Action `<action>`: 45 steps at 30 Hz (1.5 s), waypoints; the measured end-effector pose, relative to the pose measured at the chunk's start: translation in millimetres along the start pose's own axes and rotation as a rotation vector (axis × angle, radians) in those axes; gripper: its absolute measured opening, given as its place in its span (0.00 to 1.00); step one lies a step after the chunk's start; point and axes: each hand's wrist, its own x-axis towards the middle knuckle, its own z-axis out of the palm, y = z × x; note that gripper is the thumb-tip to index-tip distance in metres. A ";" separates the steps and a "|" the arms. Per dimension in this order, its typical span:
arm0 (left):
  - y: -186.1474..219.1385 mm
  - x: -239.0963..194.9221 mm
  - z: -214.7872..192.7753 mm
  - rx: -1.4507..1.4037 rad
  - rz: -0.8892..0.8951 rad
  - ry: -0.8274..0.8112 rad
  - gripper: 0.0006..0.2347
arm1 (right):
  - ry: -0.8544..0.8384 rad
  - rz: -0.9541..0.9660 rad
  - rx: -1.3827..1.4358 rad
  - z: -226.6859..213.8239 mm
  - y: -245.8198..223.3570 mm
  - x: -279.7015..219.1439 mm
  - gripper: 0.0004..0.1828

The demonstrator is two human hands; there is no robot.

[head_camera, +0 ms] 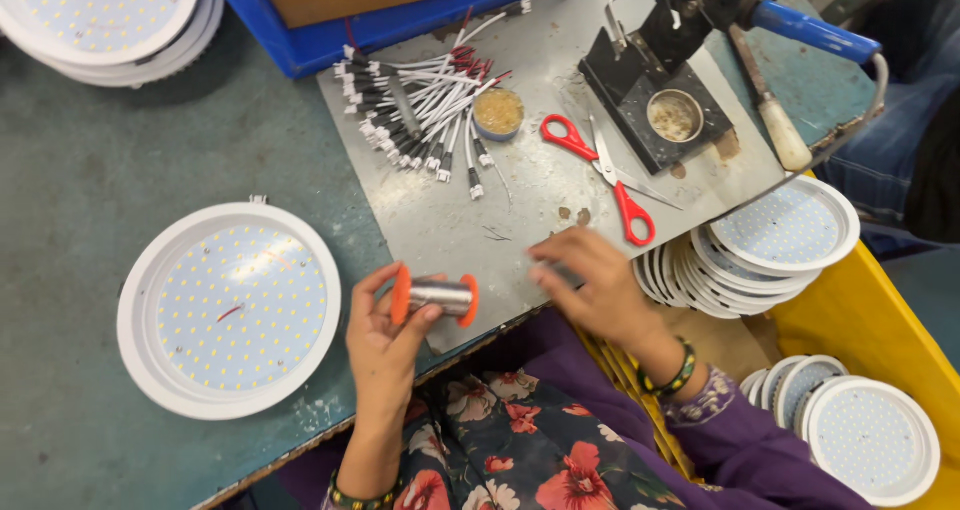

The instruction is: The person solders wires onto LED light panels using a soldering iron and solder wire. They handle multiple LED panels, apply solder to connection points, and use a small container of paste-like material on the panels.

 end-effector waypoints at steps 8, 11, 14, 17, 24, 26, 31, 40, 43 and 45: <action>-9.0 5.6 24.8 -0.015 0.081 -0.074 0.27 | -0.119 -0.083 -0.068 18.3 -46.4 13.0 0.32; -13.3 4.1 29.1 -0.012 0.089 -0.088 0.26 | -0.139 -0.111 -0.106 17.5 -48.0 16.2 0.31; -16.0 3.5 32.8 -0.005 0.071 -0.097 0.26 | -0.154 -0.109 -0.071 15.9 -45.9 16.9 0.30; -15.5 8.7 38.0 -0.012 0.025 -0.107 0.26 | -0.154 -0.075 -0.031 13.2 -40.5 14.6 0.29; 26.6 27.8 31.1 0.289 -0.037 -0.375 0.23 | -0.195 0.192 0.382 16.6 -16.9 2.0 0.24; 50.8 55.3 21.1 0.551 0.027 -0.416 0.17 | -0.153 0.445 0.904 16.0 -9.1 4.7 0.24; 62.5 164.0 28.3 1.092 0.386 0.197 0.15 | 0.008 0.574 1.390 3.5 -3.7 10.4 0.24; 22.5 263.7 35.9 1.555 0.208 0.150 0.15 | 0.036 0.654 1.318 -8.4 30.4 -15.6 0.26; 36.3 237.4 32.2 1.010 0.176 0.047 0.14 | 0.067 0.537 1.192 -4.0 34.9 -22.3 0.27; 45.7 204.3 39.6 0.445 0.126 -0.166 0.16 | 0.076 0.409 1.090 1.1 32.0 -26.3 0.27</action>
